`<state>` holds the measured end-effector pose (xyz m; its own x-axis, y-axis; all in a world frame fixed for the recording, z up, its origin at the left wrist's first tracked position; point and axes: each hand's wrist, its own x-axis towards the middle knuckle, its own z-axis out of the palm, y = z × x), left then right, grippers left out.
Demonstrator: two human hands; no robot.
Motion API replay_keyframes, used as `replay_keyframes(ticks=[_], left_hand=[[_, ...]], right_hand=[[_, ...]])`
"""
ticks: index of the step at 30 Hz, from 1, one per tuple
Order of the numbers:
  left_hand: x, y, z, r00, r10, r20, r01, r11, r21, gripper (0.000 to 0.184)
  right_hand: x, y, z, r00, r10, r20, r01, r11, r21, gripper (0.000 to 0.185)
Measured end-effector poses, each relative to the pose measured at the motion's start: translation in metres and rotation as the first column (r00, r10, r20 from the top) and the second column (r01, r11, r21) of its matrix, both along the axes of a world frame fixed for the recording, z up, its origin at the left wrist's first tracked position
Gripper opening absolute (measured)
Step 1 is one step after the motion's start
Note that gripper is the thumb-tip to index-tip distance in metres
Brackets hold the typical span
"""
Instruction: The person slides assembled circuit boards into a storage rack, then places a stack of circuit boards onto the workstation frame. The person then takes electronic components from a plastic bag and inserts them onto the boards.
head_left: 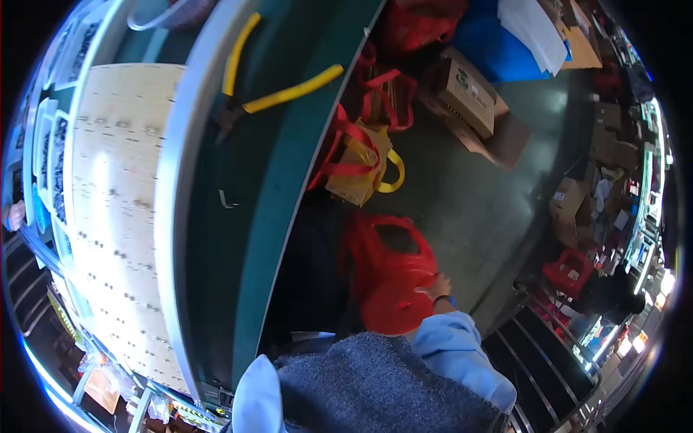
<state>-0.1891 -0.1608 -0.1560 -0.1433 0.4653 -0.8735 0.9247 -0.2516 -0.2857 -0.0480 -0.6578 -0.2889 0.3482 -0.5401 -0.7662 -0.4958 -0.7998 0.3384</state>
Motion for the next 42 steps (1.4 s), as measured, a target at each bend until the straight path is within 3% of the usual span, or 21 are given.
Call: replay_keyframes(ticks=[1,3,6,11,20,23,26,28,30,31,32,33,35,36,37,38,39,41,42], left_hand=[[0.005,-0.001,0.003,1.0,0.006,0.012,-0.006,1.0,-0.004,0.028],[0.013,-0.002,0.009,0.999,0.027,0.045,-0.026,1.0,-0.013,0.028],[0.011,-0.01,0.016,0.992,0.085,0.092,-0.084,0.996,-0.011,0.028],[-0.006,-0.033,0.032,0.959,0.198,0.202,-0.2,0.98,-0.01,0.027],[-0.082,-0.065,-0.023,0.958,0.272,0.095,-0.273,0.962,-0.005,0.025],[-0.115,-0.078,-0.056,0.961,0.273,0.043,-0.271,0.962,-0.038,0.025],[-0.138,-0.078,-0.07,0.967,0.256,-0.008,-0.256,0.963,-0.087,0.024],[-0.142,-0.078,-0.072,0.975,0.219,-0.03,-0.221,0.967,-0.124,0.024],[-0.127,-0.074,-0.066,0.987,0.161,-0.022,-0.162,0.972,-0.171,0.024],[-0.112,-0.07,-0.059,0.992,0.122,-0.015,-0.122,0.973,-0.194,0.024],[-0.085,-0.061,-0.042,0.998,0.062,0.005,-0.06,0.975,-0.214,0.024],[-0.054,-0.051,-0.022,0.999,-0.002,0.032,0.009,0.975,-0.221,0.023],[0.008,-0.031,0.038,0.974,-0.081,0.21,0.116,0.98,-0.161,0.023],[0.031,-0.024,0.071,0.919,-0.07,0.387,0.114,0.989,-0.09,0.023],[0.045,-0.022,0.103,0.654,0.007,0.756,0.005,1.0,-0.013,0.026],[0.056,-0.017,0.13,0.572,-0.005,0.82,0.062,0.997,-0.037,0.027],[0.061,-0.015,0.143,0.465,0.015,0.885,0.056,0.997,-0.047,0.027],[0.073,-0.011,0.157,0.229,0.067,0.971,0.069,0.994,-0.084,0.027],[0.081,-0.008,0.163,0.205,0.052,0.977,0.102,0.992,-0.075,0.028]], right_hand=[[0.011,0.03,0.005,0.998,0.051,-0.047,-0.049,0.998,0.024,0.092],[-0.053,0.035,-0.095,0.991,0.131,-0.024,-0.125,0.976,0.176,0.065],[0.017,0.139,-0.037,0.989,0.142,-0.027,-0.137,0.979,0.15,0.039],[0.058,0.153,-0.032,0.966,0.26,0.006,-0.254,0.937,0.242,0.034],[0.134,0.081,-0.064,0.906,0.311,0.286,-0.403,0.838,0.367,0.029],[0.166,0.081,-0.077,0.85,0.234,0.472,-0.453,0.781,0.43,0.027],[0.206,0.086,-0.119,0.642,-0.095,0.761,-0.563,0.616,0.551,0.026],[0.235,0.111,-0.092,0.41,-0.31,0.858,-0.7,0.496,0.514,0.025],[0.245,0.213,0.116,0.085,-0.315,0.945,-0.776,0.574,0.261,0.021],[0.257,0.224,0.137,0.155,-0.47,0.869,-0.776,0.486,0.401,0.02],[0.266,0.239,0.171,0.164,-0.461,0.872,-0.815,0.436,0.383,0.018],[0.277,0.256,0.194,0.229,-0.545,0.807,-0.847,0.297,0.441,0.015],[0.286,0.301,0.245,0.099,-0.513,0.853,-0.95,0.205,0.234,0.012],[0.288,0.323,0.267,-0.03,-0.443,0.896,-0.989,0.142,0.037,0.012],[0.288,0.346,0.286,-0.022,-0.441,0.897,-1.0,0.007,-0.021,0.014],[0.286,0.367,0.304,-0.032,-0.367,0.93,-0.995,-0.08,-0.066,0.015],[0.294,0.384,0.31,-0.144,-0.351,0.925,-0.967,-0.15,-0.208,0.014],[0.308,0.406,0.322,-0.148,-0.252,0.956,-0.961,-0.191,-0.2,0.011],[0.317,0.414,0.325,-0.145,-0.187,0.972,-0.959,-0.215,-0.184,0.011]])
